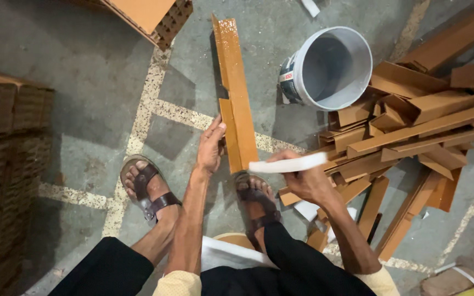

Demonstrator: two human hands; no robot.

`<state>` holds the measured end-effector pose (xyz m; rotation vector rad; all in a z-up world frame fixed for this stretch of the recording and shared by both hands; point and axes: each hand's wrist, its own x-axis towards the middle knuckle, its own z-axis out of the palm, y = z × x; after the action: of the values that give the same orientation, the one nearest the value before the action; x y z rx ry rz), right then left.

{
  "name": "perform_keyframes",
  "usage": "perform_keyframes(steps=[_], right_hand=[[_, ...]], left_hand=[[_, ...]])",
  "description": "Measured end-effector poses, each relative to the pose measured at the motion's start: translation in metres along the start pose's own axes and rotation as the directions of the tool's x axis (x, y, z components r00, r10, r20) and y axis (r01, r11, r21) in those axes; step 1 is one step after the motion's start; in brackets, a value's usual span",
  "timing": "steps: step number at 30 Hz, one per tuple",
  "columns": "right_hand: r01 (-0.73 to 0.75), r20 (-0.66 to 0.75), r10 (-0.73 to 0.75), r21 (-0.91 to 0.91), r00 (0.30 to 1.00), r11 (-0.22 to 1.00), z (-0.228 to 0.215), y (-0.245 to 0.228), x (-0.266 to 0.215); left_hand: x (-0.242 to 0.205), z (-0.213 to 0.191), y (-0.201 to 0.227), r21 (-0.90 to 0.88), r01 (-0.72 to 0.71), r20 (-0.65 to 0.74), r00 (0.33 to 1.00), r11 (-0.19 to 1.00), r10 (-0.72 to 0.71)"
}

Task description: The person repeatedly wipes the surface of long, narrow cardboard pieces using a white cloth. They dip the cloth into a bucket of water, wring it out, and apply it to the cardboard, then place the cleaned pieces on the floor.

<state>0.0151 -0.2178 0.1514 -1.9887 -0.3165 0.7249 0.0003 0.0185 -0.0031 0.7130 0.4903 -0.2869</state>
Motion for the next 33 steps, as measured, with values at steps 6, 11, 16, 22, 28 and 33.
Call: perform_keyframes(steps=[6,11,16,22,28,33], right_hand=[[-0.103,-0.243,0.154,0.210,0.958,0.972,0.000,0.026,-0.013],[0.259,-0.244,-0.269,-0.074,0.932,0.963,0.008,0.029,-0.002],[-0.124,-0.051,0.124,0.011,0.991,0.992,0.008,0.027,-0.023],[-0.078,-0.267,0.157,0.285,0.951,0.955,0.007,0.044,-0.043],[-0.052,-0.353,0.145,0.260,0.924,0.964,0.009,0.053,-0.051],[0.078,-0.489,-0.009,0.121,0.872,0.990,0.011,0.047,-0.051]], left_hand=[[0.005,0.002,0.011,0.091,0.088,-0.080,0.993,0.992,-0.081],[0.009,0.004,0.006,-0.013,-0.009,-0.001,1.000,1.000,0.009],[0.012,0.002,0.007,-0.067,0.017,-0.064,0.998,0.998,-0.021],[0.031,0.009,0.025,0.149,0.075,-0.188,0.981,0.986,-0.047],[0.081,0.069,0.104,0.501,-0.048,-0.046,0.996,0.864,0.082],[0.146,0.142,0.170,0.640,-0.045,0.087,0.996,0.767,-0.014]])
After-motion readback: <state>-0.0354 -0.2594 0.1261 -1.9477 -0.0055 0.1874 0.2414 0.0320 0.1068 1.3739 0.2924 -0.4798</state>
